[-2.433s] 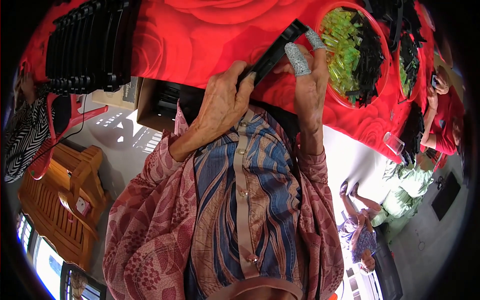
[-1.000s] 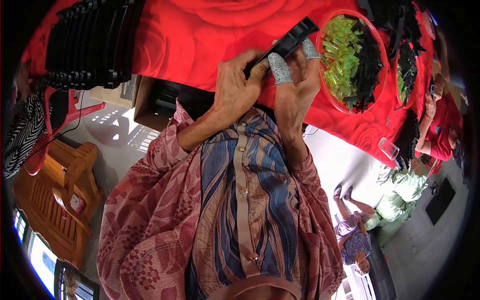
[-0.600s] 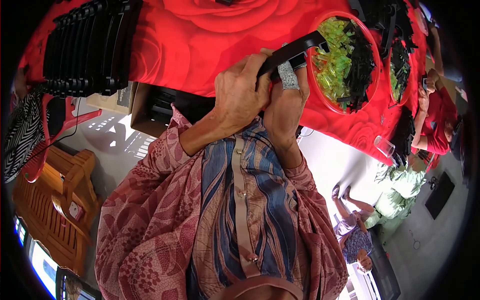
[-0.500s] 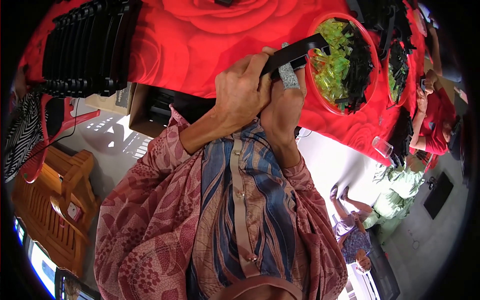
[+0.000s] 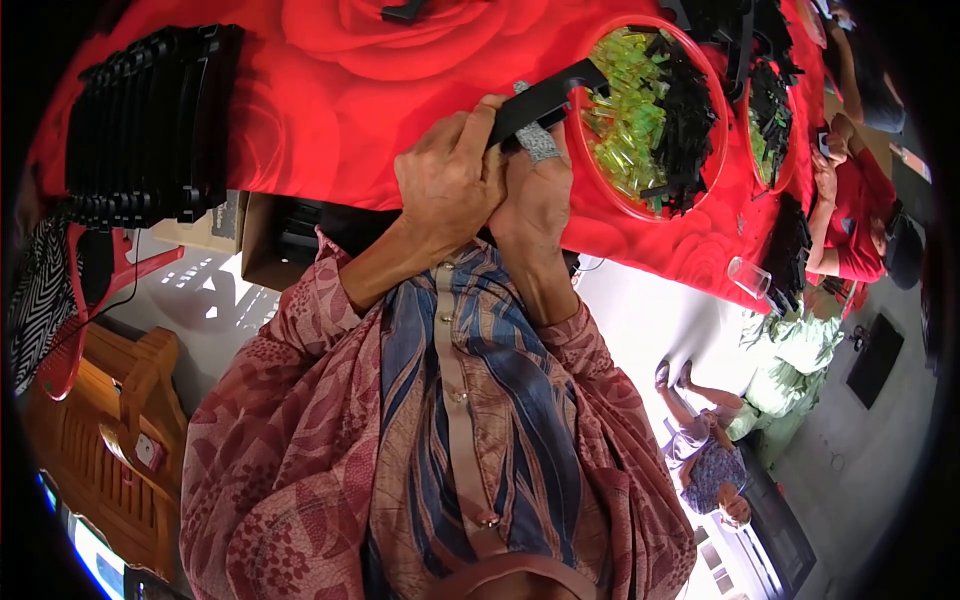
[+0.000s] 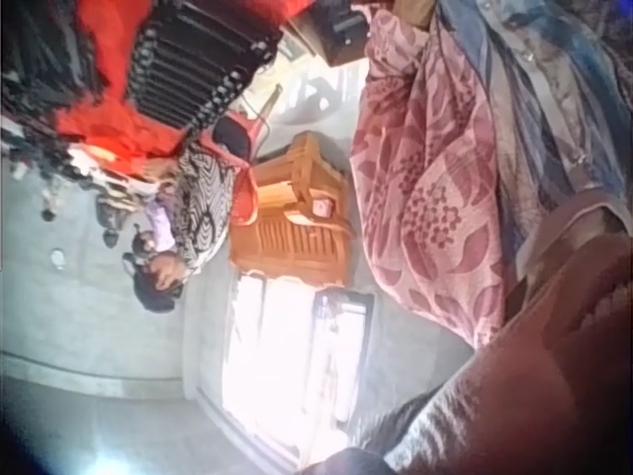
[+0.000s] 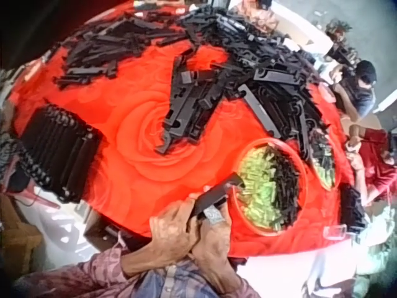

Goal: The person assembles plastic toy gun components by taking small plastic pieces from a tray and inserting them into black plastic frames by hand.

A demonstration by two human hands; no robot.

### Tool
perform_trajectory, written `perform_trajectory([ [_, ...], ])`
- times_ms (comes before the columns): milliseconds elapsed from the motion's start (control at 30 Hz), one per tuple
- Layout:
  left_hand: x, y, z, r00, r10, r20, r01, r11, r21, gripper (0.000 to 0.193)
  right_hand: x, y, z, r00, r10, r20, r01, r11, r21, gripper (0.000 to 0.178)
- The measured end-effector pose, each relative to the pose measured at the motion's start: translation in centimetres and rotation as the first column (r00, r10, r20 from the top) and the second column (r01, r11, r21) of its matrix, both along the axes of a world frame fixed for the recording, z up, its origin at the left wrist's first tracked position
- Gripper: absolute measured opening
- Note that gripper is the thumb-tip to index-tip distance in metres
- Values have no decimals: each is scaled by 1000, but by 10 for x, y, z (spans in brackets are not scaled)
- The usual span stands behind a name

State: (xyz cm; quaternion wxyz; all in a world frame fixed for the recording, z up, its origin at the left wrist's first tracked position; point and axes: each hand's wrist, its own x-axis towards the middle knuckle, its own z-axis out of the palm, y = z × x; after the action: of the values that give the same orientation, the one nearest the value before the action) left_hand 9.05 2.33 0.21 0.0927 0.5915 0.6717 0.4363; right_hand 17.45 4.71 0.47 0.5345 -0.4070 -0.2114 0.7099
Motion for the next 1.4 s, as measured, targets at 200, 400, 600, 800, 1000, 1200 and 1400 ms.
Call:
perform_trajectory([
  [200, -9, 8, 7, 982, -2, 190, 21, 995, -98, 24, -8, 8, 12, 945, 42, 324, -121, 966, 227, 43],
  [400, -13, 14, 6, 757, 8, 653, 85, 990, -111, 18, -15, 2, 24, 878, -108, 467, -111, 902, 417, 55],
  [600, -11, 14, 11, 542, 93, 835, 114, 976, -183, 18, 9, -7, 29, 773, -58, 632, -197, 925, 326, 48],
  [800, -13, 17, 15, 280, 217, 935, 166, 948, -270, 26, 21, -26, 23, 433, -138, 891, -569, 725, 389, 69],
  [1000, -7, 16, 13, 248, 237, 939, 169, 944, -282, 30, 23, -33, 25, 328, -122, 937, -599, 740, 306, 75],
  [1200, -4, 15, -8, 425, 238, 873, 213, 911, -352, 25, 35, -43, 36, 163, 17, 986, -658, 747, 96, 79],
  [1400, 2, 18, 7, 442, 185, 878, 178, 941, -288, 24, 39, -46, 32, 106, -7, 994, -704, 705, 79, 75],
])
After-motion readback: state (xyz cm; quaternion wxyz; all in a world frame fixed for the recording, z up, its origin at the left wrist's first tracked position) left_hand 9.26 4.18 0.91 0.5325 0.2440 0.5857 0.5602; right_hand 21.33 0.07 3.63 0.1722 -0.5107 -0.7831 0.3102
